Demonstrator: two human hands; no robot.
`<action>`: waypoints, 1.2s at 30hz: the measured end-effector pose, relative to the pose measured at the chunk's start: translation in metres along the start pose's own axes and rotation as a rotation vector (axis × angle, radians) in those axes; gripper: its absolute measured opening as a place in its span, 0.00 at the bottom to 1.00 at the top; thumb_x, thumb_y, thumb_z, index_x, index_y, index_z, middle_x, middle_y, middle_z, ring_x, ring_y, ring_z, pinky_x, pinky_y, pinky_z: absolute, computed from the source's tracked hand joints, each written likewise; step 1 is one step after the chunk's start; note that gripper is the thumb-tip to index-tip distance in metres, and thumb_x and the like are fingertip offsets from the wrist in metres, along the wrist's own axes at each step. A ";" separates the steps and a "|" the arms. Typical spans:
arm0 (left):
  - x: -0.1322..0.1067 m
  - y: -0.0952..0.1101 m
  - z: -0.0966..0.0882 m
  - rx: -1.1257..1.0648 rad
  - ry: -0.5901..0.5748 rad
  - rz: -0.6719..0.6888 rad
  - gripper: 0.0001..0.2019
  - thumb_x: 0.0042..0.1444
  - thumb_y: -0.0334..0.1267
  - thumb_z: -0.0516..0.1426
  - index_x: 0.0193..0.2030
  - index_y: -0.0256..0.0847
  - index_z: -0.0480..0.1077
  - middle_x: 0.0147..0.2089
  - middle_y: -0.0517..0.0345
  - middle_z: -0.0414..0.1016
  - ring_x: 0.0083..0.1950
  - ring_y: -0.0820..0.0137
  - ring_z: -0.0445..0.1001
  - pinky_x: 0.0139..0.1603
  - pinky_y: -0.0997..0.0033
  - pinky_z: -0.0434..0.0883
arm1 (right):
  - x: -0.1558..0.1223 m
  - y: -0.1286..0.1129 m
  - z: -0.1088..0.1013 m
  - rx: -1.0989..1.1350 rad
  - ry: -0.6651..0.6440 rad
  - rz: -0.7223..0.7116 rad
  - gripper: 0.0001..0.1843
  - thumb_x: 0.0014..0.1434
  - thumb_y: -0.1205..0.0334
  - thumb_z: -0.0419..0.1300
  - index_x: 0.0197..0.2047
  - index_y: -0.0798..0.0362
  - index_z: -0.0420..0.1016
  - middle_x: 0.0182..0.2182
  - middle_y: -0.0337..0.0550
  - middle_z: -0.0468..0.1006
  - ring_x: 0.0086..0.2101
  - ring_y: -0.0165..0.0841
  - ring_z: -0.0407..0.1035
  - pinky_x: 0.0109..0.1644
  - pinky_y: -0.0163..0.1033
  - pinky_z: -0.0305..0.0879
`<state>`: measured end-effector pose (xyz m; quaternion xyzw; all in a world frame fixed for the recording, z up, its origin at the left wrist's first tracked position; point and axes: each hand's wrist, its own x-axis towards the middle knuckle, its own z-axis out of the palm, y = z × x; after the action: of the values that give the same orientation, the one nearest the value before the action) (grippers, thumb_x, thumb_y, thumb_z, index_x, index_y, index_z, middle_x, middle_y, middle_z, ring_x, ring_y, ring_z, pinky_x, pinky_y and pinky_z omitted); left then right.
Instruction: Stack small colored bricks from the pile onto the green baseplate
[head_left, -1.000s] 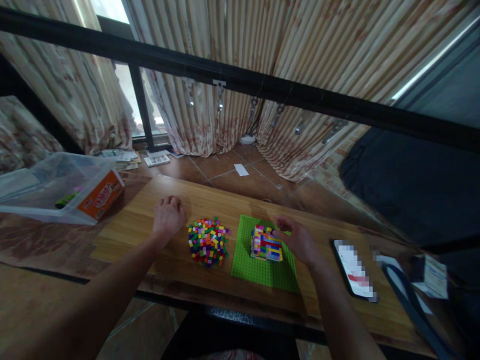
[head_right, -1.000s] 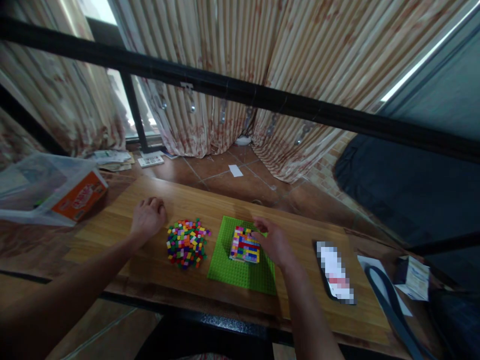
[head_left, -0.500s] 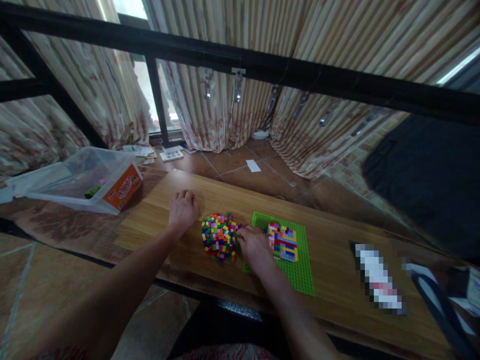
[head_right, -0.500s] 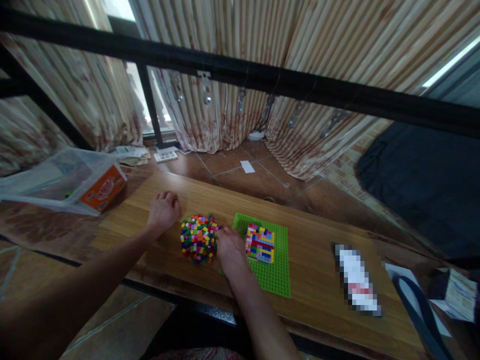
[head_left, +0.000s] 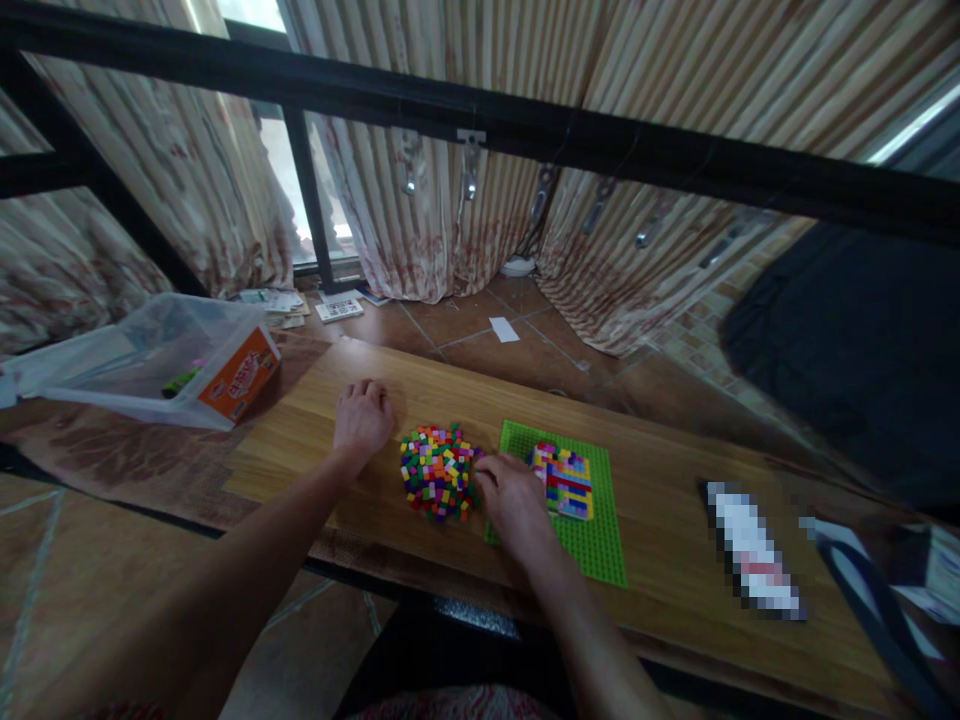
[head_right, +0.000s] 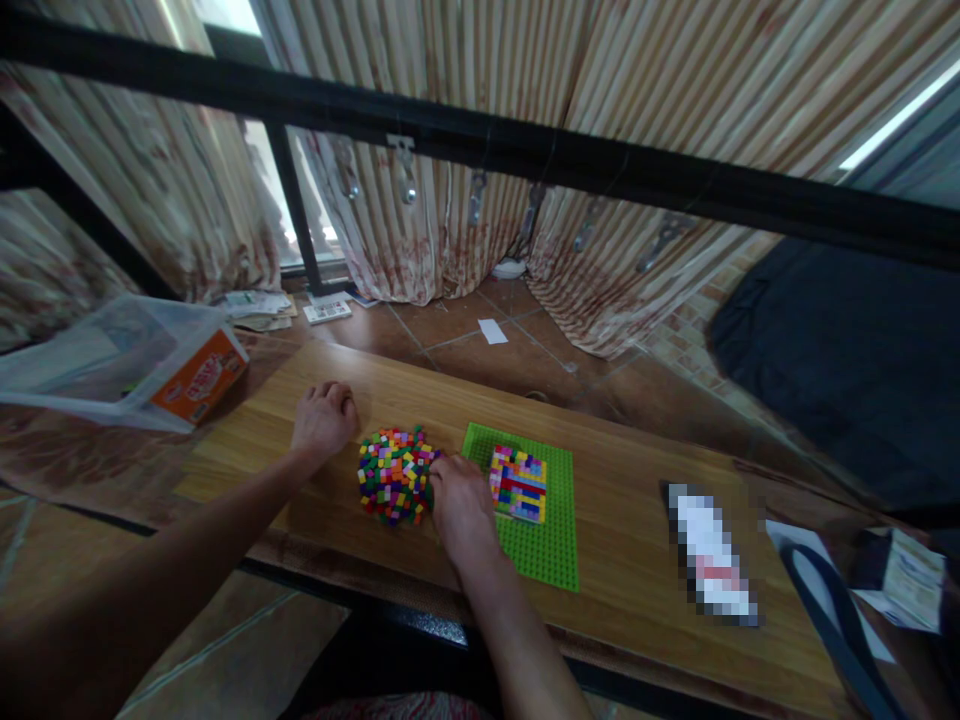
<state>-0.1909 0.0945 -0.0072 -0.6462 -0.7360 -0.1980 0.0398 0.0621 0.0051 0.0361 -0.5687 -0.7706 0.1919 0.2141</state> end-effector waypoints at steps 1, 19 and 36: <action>0.000 0.000 0.000 -0.001 -0.001 -0.002 0.13 0.61 0.36 0.47 0.44 0.38 0.72 0.49 0.43 0.75 0.53 0.54 0.70 0.54 0.54 0.65 | -0.004 0.000 -0.005 0.049 0.034 0.007 0.10 0.63 0.69 0.57 0.35 0.51 0.79 0.36 0.44 0.80 0.40 0.36 0.73 0.47 0.38 0.64; 0.003 -0.005 0.004 0.004 0.024 0.026 0.14 0.60 0.37 0.47 0.43 0.39 0.72 0.48 0.44 0.75 0.51 0.55 0.70 0.54 0.54 0.65 | -0.028 0.093 -0.063 0.123 0.480 0.279 0.18 0.59 0.50 0.54 0.36 0.53 0.80 0.36 0.51 0.81 0.36 0.40 0.73 0.42 0.44 0.68; 0.003 -0.005 0.003 0.022 0.032 0.038 0.15 0.59 0.37 0.46 0.43 0.39 0.72 0.48 0.44 0.76 0.51 0.54 0.71 0.54 0.54 0.65 | -0.018 0.101 -0.058 0.143 0.467 0.229 0.16 0.59 0.52 0.55 0.35 0.52 0.81 0.37 0.49 0.81 0.40 0.40 0.73 0.48 0.46 0.68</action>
<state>-0.1953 0.0982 -0.0099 -0.6564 -0.7249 -0.1993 0.0624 0.1791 0.0192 0.0283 -0.6647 -0.6154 0.1324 0.4024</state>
